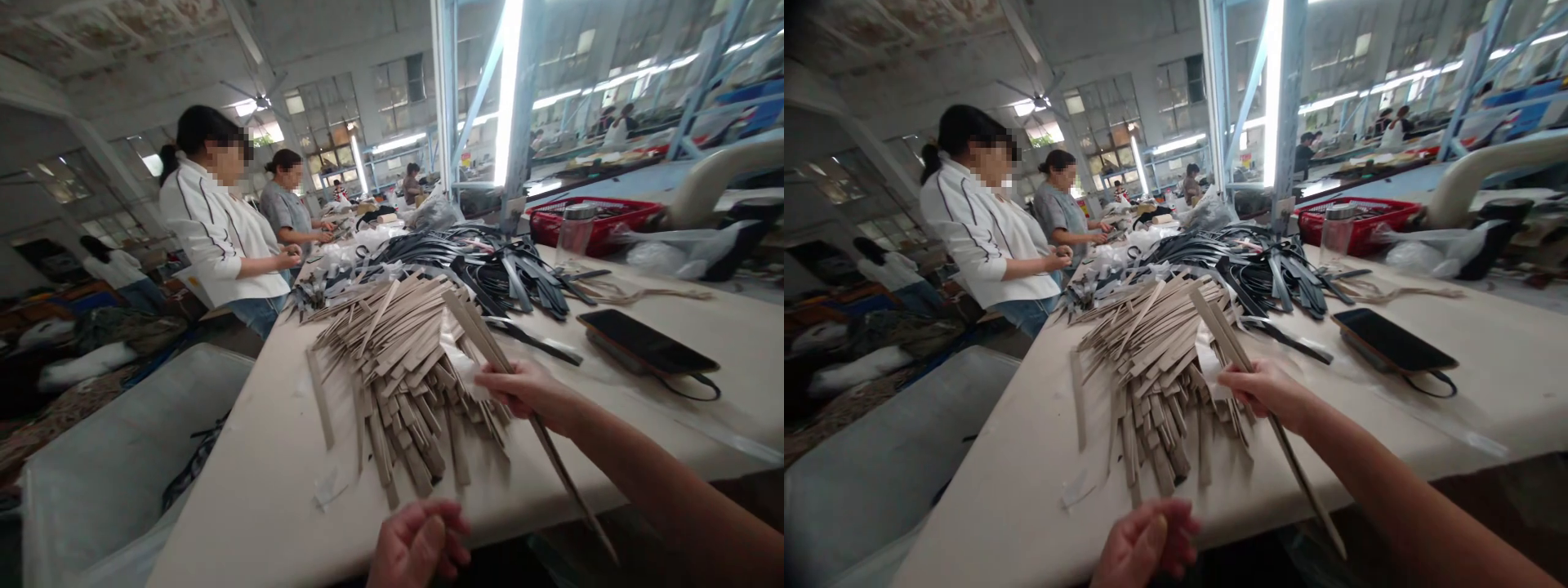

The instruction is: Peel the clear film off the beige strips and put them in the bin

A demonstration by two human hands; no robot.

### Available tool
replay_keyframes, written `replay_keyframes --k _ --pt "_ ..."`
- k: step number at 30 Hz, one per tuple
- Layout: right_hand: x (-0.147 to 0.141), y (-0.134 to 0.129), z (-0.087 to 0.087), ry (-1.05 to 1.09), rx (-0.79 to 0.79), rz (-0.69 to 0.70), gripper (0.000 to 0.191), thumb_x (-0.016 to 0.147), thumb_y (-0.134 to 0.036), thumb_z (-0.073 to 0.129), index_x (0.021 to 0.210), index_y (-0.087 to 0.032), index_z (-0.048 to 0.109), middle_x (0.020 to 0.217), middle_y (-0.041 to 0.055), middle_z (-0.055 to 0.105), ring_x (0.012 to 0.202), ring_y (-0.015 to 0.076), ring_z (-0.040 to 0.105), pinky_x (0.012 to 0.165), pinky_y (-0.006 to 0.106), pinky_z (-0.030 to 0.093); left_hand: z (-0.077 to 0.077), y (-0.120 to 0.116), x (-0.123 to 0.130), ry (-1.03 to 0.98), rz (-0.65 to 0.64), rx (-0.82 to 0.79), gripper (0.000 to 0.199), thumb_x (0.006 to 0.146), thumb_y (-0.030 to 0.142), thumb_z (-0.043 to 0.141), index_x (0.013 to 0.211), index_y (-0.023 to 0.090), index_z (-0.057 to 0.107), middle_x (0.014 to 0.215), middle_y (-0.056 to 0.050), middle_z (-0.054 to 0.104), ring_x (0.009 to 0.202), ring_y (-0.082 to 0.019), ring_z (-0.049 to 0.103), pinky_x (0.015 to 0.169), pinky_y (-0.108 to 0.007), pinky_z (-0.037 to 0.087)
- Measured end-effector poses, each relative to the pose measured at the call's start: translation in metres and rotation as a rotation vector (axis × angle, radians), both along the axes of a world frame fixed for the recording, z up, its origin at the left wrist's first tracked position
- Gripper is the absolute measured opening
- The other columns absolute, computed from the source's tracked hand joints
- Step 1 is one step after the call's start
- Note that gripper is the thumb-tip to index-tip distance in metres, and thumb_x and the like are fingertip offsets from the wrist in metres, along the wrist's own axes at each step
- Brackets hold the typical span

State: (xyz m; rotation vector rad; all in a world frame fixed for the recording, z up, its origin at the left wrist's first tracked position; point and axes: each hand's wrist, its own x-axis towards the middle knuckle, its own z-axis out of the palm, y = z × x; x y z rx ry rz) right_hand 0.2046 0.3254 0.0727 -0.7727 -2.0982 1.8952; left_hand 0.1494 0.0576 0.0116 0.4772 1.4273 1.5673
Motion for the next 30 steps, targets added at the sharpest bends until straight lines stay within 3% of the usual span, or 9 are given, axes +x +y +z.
replay_keyframes --k 3,7,14,19,21,23,26,28,30 --pt "0.017 -0.045 -0.004 -0.007 0.014 0.067 0.034 0.072 -0.051 0.065 0.073 -0.018 0.055 0.046 -0.0071 0.044 0.036 0.0063 0.028 0.036 0.021 0.020 0.012 0.025 -0.007 -0.067 0.024 0.103 0.062 0.069 0.065 0.067 0.106 0.015 0.070 0.103 -0.015 0.070 0.080 -0.020 0.065 0.063 -0.025 0.045" --pt "0.030 -0.081 -0.010 0.021 0.103 0.126 0.028 0.075 -0.046 0.062 0.067 -0.020 0.055 0.053 -0.0027 0.056 0.047 0.0121 0.048 0.047 0.024 0.036 0.027 0.042 -0.013 0.021 -0.053 0.051 0.047 0.073 0.056 0.068 0.087 0.010 0.073 0.089 -0.014 0.072 0.075 -0.019 0.065 0.066 -0.026 0.045" --pt "0.030 -0.099 -0.031 -0.016 0.541 0.145 0.027 0.084 -0.041 0.052 0.064 -0.024 0.049 0.055 -0.0018 0.056 0.052 0.0167 0.051 0.051 0.027 0.035 0.030 0.028 -0.014 0.125 -0.069 0.022 0.038 0.077 0.047 0.066 0.087 0.011 0.075 0.080 -0.010 0.073 0.066 -0.015 0.062 0.064 -0.024 0.042" --pt "0.022 -0.112 -0.026 0.040 0.488 0.232 0.027 0.089 -0.046 0.046 0.073 -0.024 0.052 0.062 -0.0003 0.058 0.059 0.0186 0.054 0.058 0.029 0.039 0.028 0.011 -0.031 0.159 -0.036 -0.004 0.030 0.079 0.040 0.067 0.080 0.012 0.077 0.073 -0.009 0.073 0.065 -0.014 0.061 0.065 -0.023 0.045" --pt "0.024 -0.115 -0.025 0.053 0.444 0.244 0.035 0.093 -0.051 0.038 0.079 -0.024 0.054 0.068 0.0012 0.059 0.067 0.0200 0.056 0.065 0.029 0.043 0.040 -0.007 -0.057 0.170 0.141 0.019 0.026 0.075 0.038 0.072 0.078 0.012 0.076 0.073 -0.009 0.074 0.066 -0.014 0.063 0.066 -0.023 0.047" --pt "0.028 -0.117 -0.028 0.029 0.402 0.286 0.044 0.097 -0.054 0.030 0.079 -0.024 0.056 0.075 0.0023 0.059 0.071 0.0194 0.056 0.067 0.028 0.044 0.063 -0.035 -0.092 0.193 0.470 0.129 0.025 0.066 0.038 0.080 0.072 0.015 0.075 0.071 -0.006 0.074 0.065 -0.013 0.064 0.066 -0.022 0.050" --pt "0.035 -0.125 -0.040 -0.036 0.184 0.384 0.054 0.097 -0.059 0.025 0.074 -0.022 0.056 0.073 0.0013 0.055 0.055 0.0136 0.048 0.048 0.023 0.039 0.106 -0.088 -0.138 0.321 0.953 0.442 0.032 0.050 0.036 0.088 0.066 0.017 0.069 0.064 0.001 0.071 0.059 -0.010 0.064 0.061 -0.020 0.052" --pt "0.035 -0.134 -0.049 -0.075 0.021 0.415 0.057 0.094 -0.066 0.029 0.068 -0.020 0.053 0.062 -0.0005 0.050 0.045 0.0103 0.039 0.039 0.021 0.031 0.124 -0.115 -0.151 0.443 1.099 0.567 0.034 0.050 0.036 0.089 0.065 0.017 0.065 0.063 0.003 0.069 0.058 -0.009 0.063 0.060 -0.019 0.053" --pt "0.034 -0.144 -0.056 -0.082 -0.062 0.415 0.059 0.088 -0.072 0.036 0.065 -0.020 0.051 0.056 -0.0024 0.044 0.041 0.0085 0.034 0.036 0.020 0.026 0.121 -0.126 -0.146 0.432 1.155 0.597 0.036 0.051 0.036 0.089 0.065 0.017 0.062 0.063 0.005 0.068 0.057 -0.007 0.063 0.059 -0.018 0.053"
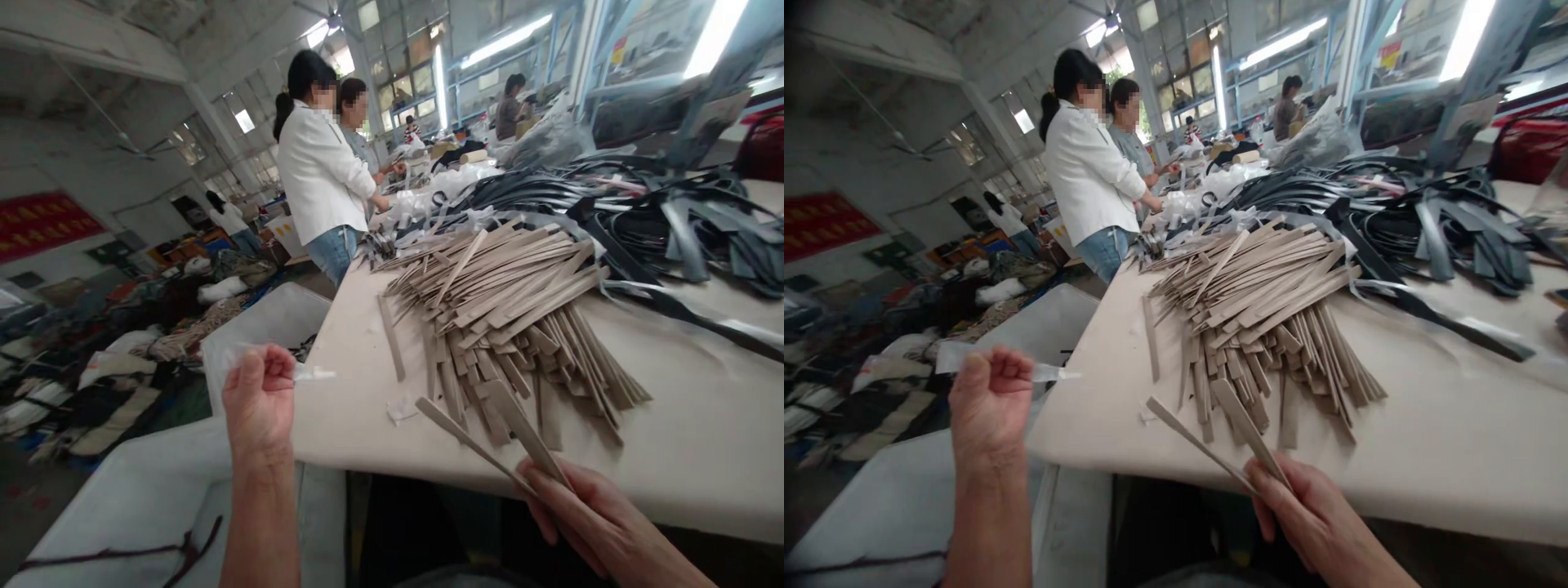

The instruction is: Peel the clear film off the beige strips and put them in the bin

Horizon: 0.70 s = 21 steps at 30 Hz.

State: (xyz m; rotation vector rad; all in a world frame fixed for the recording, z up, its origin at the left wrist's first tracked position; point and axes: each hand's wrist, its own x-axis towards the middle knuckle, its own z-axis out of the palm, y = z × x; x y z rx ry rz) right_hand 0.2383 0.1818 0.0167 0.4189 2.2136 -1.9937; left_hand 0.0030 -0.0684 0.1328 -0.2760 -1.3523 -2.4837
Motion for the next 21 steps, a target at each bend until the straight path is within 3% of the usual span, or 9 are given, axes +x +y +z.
replay_keyframes --k 2,4,6,8,11,15,21 --pt "-0.003 -0.008 -0.004 0.009 -0.024 0.001 0.058 0.083 -0.076 0.042 0.069 -0.020 0.052 0.053 -0.0034 0.043 0.039 0.0082 0.031 0.034 0.021 0.024 -0.022 0.004 0.015 -0.183 -0.054 0.042 0.037 0.049 0.035 0.089 0.065 0.017 0.061 0.064 0.005 0.069 0.057 -0.007 0.063 0.058 -0.017 0.053" --pt "-0.005 -0.012 -0.006 0.047 0.033 -0.006 0.053 0.081 -0.074 0.048 0.070 -0.022 0.052 0.051 -0.0032 0.044 0.038 0.0094 0.033 0.033 0.022 0.025 -0.054 0.015 0.034 -0.445 -0.157 0.064 0.036 0.051 0.034 0.089 0.069 0.017 0.064 0.067 0.003 0.071 0.059 -0.009 0.065 0.058 -0.019 0.053" --pt "-0.006 -0.014 -0.006 0.140 0.210 -0.059 0.045 0.081 -0.066 0.054 0.067 -0.023 0.054 0.052 -0.0013 0.048 0.042 0.0127 0.041 0.037 0.025 0.033 -0.084 0.025 0.051 -0.624 -0.254 0.066 0.034 0.056 0.037 0.087 0.074 0.016 0.066 0.073 -0.001 0.073 0.065 -0.012 0.068 0.060 -0.021 0.054" --pt "-0.006 -0.014 -0.005 0.265 0.442 -0.146 0.036 0.082 -0.057 0.058 0.068 -0.024 0.057 0.056 0.0009 0.056 0.049 0.0168 0.052 0.046 0.028 0.042 -0.103 0.031 0.064 -0.678 -0.314 0.069 0.035 0.059 0.040 0.085 0.077 0.015 0.068 0.079 -0.003 0.074 0.069 -0.013 0.068 0.062 -0.021 0.054" --pt "-0.004 -0.015 -0.008 0.399 0.707 -0.220 0.026 0.085 -0.051 0.058 0.081 -0.026 0.059 0.066 0.0016 0.066 0.054 0.0200 0.061 0.053 0.030 0.045 -0.111 0.034 0.075 -0.666 -0.368 0.075 0.037 0.059 0.041 0.085 0.080 0.015 0.070 0.081 -0.004 0.074 0.070 -0.013 0.068 0.063 -0.020 0.054" --pt "-0.004 -0.015 -0.014 0.558 0.961 -0.181 0.022 0.092 -0.047 0.052 0.093 -0.025 0.057 0.073 0.0010 0.069 0.057 0.0195 0.066 0.052 0.029 0.046 -0.110 0.038 0.082 -0.654 -0.404 0.084 0.035 0.059 0.040 0.086 0.079 0.015 0.071 0.079 -0.003 0.074 0.065 -0.010 0.067 0.063 -0.020 0.054" --pt "-0.006 -0.009 -0.014 0.710 1.186 -0.079 0.029 0.101 -0.042 0.034 0.097 -0.022 0.054 0.073 -0.0007 0.069 0.057 0.0151 0.067 0.051 0.024 0.047 -0.112 0.047 0.090 -0.661 -0.420 0.083 0.033 0.059 0.039 0.086 0.076 0.014 0.071 0.067 -0.002 0.072 0.062 -0.011 0.067 0.060 -0.019 0.054"
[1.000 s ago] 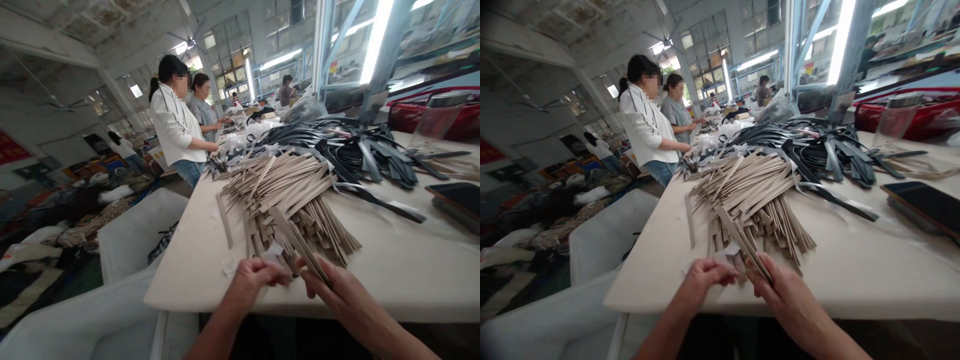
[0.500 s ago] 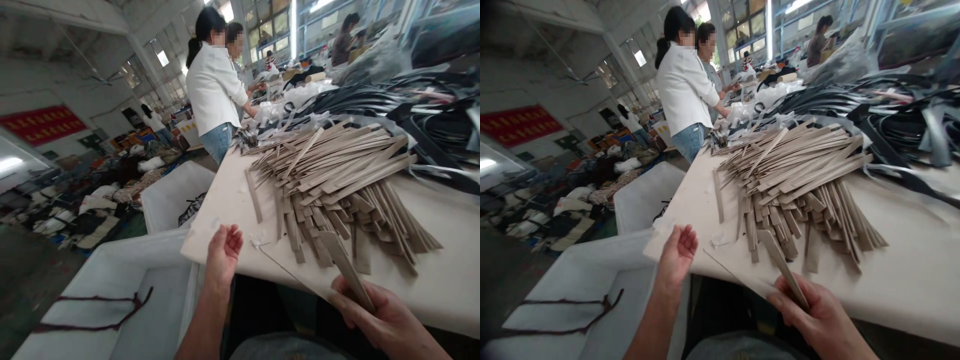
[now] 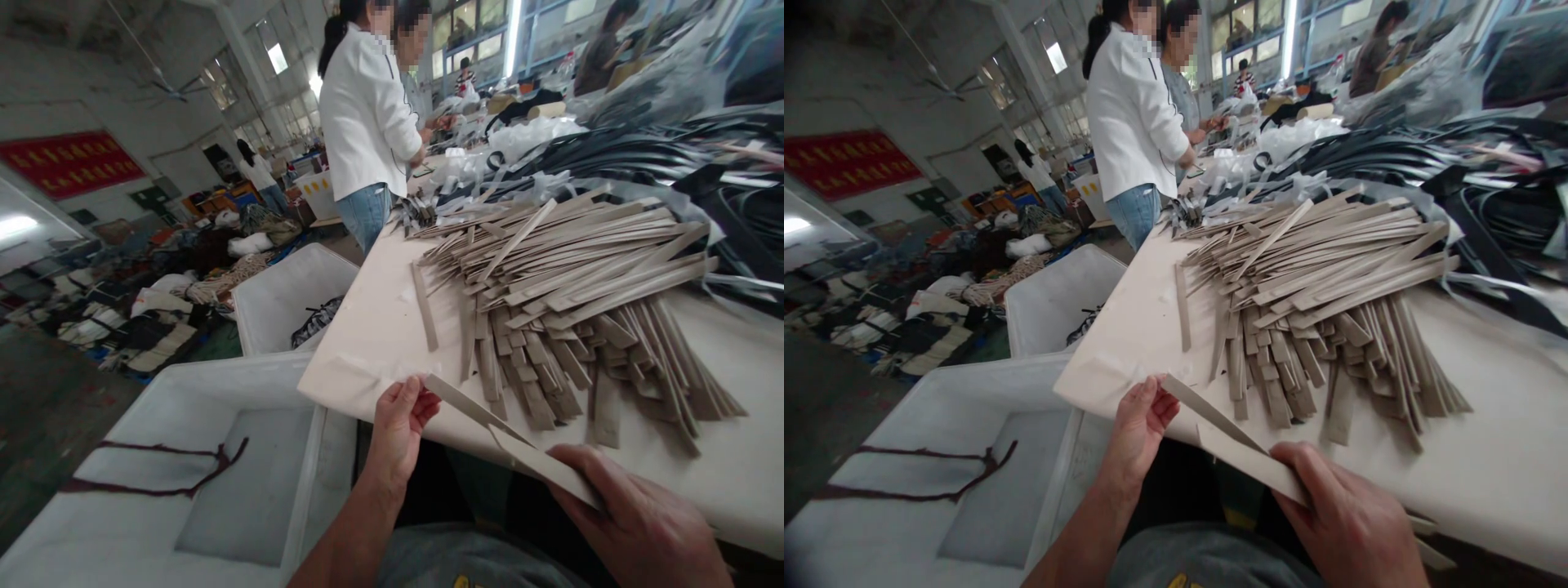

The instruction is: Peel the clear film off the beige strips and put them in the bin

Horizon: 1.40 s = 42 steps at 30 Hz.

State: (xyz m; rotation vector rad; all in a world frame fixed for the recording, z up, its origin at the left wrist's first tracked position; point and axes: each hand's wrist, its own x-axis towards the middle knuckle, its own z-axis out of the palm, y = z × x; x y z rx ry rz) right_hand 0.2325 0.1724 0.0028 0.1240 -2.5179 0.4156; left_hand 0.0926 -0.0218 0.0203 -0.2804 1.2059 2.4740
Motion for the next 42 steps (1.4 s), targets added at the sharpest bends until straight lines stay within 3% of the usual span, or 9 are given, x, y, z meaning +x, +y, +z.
replay_keyframes --k 6,12,17,22,25,29,35,40,42 --pt "0.007 0.003 -0.007 -0.036 0.138 -0.039 0.033 0.102 -0.042 0.028 0.100 -0.021 0.053 0.076 0.0019 0.068 0.056 0.0169 0.066 0.051 0.028 0.045 -0.003 0.004 0.004 -0.001 -0.023 -0.006 0.033 0.060 0.038 0.086 0.075 0.013 0.071 0.067 -0.004 0.072 0.062 -0.012 0.068 0.060 -0.019 0.053" --pt "0.013 -0.001 -0.010 -0.067 0.098 0.005 0.024 0.099 -0.032 0.035 0.104 -0.021 0.055 0.084 0.0049 0.070 0.066 0.0210 0.068 0.059 0.030 0.046 -0.008 0.001 0.006 0.023 -0.090 -0.063 0.034 0.061 0.041 0.085 0.073 0.012 0.070 0.069 -0.004 0.072 0.061 -0.011 0.065 0.059 -0.021 0.053" --pt "0.005 -0.011 -0.010 -0.248 -0.263 0.026 0.021 0.094 -0.040 0.046 0.094 -0.024 0.059 0.075 0.0012 0.069 0.060 0.0186 0.066 0.054 0.026 0.046 -0.015 -0.003 0.017 0.140 -0.258 -0.256 0.030 0.067 0.039 0.080 0.074 0.010 0.072 0.067 -0.006 0.071 0.062 -0.013 0.064 0.063 -0.023 0.050" --pt "0.000 -0.025 -0.003 -0.720 -0.711 0.171 0.038 0.095 -0.049 0.035 0.084 -0.022 0.059 0.064 0.0010 0.062 0.054 0.0160 0.059 0.049 0.023 0.045 -0.019 -0.011 0.021 0.231 -0.246 -0.374 0.027 0.073 0.039 0.075 0.074 0.012 0.074 0.068 -0.005 0.071 0.064 -0.013 0.062 0.068 -0.025 0.048" --pt "-0.002 -0.029 0.004 -0.900 -0.818 0.259 0.049 0.096 -0.057 0.030 0.077 -0.021 0.058 0.061 0.0007 0.057 0.052 0.0144 0.054 0.048 0.021 0.043 -0.016 -0.012 0.028 0.274 -0.296 -0.436 0.027 0.074 0.039 0.074 0.075 0.012 0.075 0.069 -0.004 0.071 0.066 -0.014 0.060 0.070 -0.026 0.045" --pt "-0.014 -0.034 0.010 -0.859 -0.881 0.235 0.052 0.094 -0.062 0.031 0.079 -0.020 0.058 0.061 -0.0004 0.055 0.049 0.0127 0.050 0.047 0.022 0.040 -0.010 -0.005 0.039 0.283 -0.516 -0.345 0.028 0.072 0.039 0.076 0.077 0.012 0.075 0.069 -0.003 0.069 0.065 -0.014 0.057 0.069 -0.026 0.044" --pt "-0.031 -0.042 0.008 -0.858 -0.924 0.234 0.051 0.091 -0.064 0.031 0.089 -0.021 0.059 0.061 -0.0020 0.054 0.048 0.0134 0.053 0.045 0.022 0.039 -0.008 0.005 0.026 0.247 -0.083 -0.123 0.033 0.071 0.041 0.076 0.094 0.017 0.073 0.087 -0.005 0.070 0.080 -0.015 0.060 0.075 -0.026 0.046" --pt "-0.039 -0.044 0.005 -0.776 -0.919 0.224 0.048 0.090 -0.063 0.034 0.077 -0.021 0.053 0.060 -0.0020 0.054 0.047 0.0134 0.053 0.045 0.022 0.040 -0.006 0.010 0.033 0.254 -0.325 -0.188 0.027 0.074 0.037 0.074 0.076 0.010 0.072 0.066 -0.004 0.066 0.061 -0.013 0.056 0.064 -0.027 0.045" --pt "-0.038 -0.043 0.005 -0.799 -0.929 0.223 0.047 0.091 -0.062 0.034 0.082 -0.021 0.056 0.061 -0.0022 0.055 0.048 0.0140 0.054 0.045 0.023 0.040 0.000 0.008 0.027 0.288 -0.258 -0.156 0.030 0.072 0.040 0.075 0.082 0.011 0.073 0.072 -0.005 0.069 0.064 -0.014 0.058 0.068 -0.027 0.046"
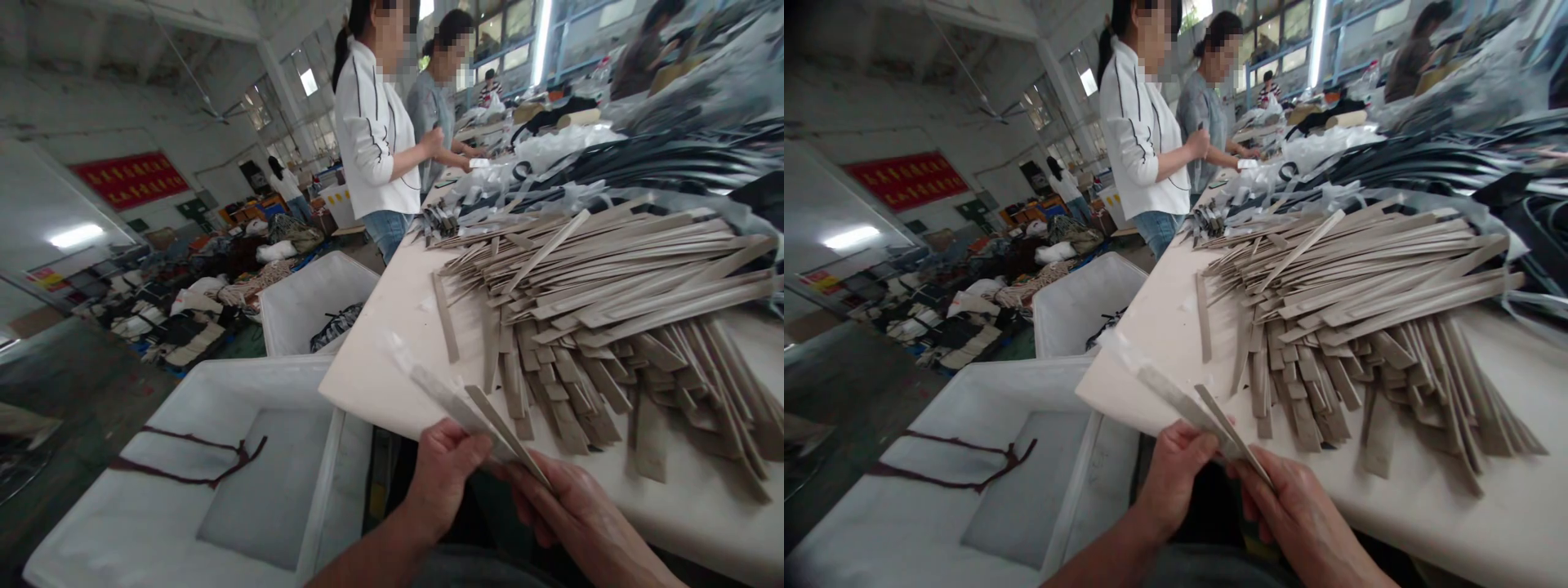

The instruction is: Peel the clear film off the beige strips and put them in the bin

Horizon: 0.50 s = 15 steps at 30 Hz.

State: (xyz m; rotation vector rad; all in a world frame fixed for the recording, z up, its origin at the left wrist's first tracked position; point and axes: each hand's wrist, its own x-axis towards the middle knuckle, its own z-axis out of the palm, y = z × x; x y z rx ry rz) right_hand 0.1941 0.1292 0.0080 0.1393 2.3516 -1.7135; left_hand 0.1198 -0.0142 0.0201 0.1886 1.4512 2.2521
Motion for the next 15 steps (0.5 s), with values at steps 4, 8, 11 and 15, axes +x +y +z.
replay_keyframes --k 4,8,11,15 --pt "0.001 0.001 0.001 0.021 0.026 -0.007 0.048 0.093 -0.061 0.032 0.085 -0.021 0.058 0.060 -0.0022 0.055 0.049 0.0146 0.054 0.047 0.023 0.041 0.001 0.000 -0.011 0.002 0.248 0.081 0.032 0.069 0.042 0.077 0.086 0.015 0.073 0.085 -0.005 0.072 0.076 -0.015 0.062 0.077 -0.027 0.047" --pt "-0.003 0.001 0.001 0.112 0.059 -0.004 0.047 0.093 -0.060 0.034 0.079 -0.021 0.057 0.058 -0.0023 0.054 0.048 0.0143 0.053 0.047 0.023 0.041 -0.016 0.006 0.003 -0.126 0.041 0.014 0.031 0.075 0.041 0.073 0.080 0.010 0.072 0.067 -0.005 0.066 0.060 -0.012 0.057 0.064 -0.026 0.047" --pt "-0.002 0.000 -0.001 0.080 0.064 0.010 0.047 0.094 -0.059 0.033 0.079 -0.021 0.056 0.059 -0.0018 0.055 0.049 0.0144 0.054 0.047 0.023 0.042 -0.012 0.002 -0.003 -0.096 0.036 0.057 0.036 0.074 0.041 0.074 0.093 0.011 0.072 0.076 -0.006 0.069 0.066 -0.014 0.061 0.067 -0.026 0.048" --pt "0.000 -0.004 -0.005 0.051 0.092 0.016 0.048 0.094 -0.057 0.032 0.074 -0.021 0.055 0.057 -0.0013 0.055 0.049 0.0146 0.054 0.047 0.023 0.042 0.010 -0.007 -0.033 -0.072 0.302 0.219 0.039 0.068 0.044 0.079 0.097 0.019 0.071 0.103 -0.005 0.070 0.081 -0.015 0.066 0.076 -0.026 0.050"
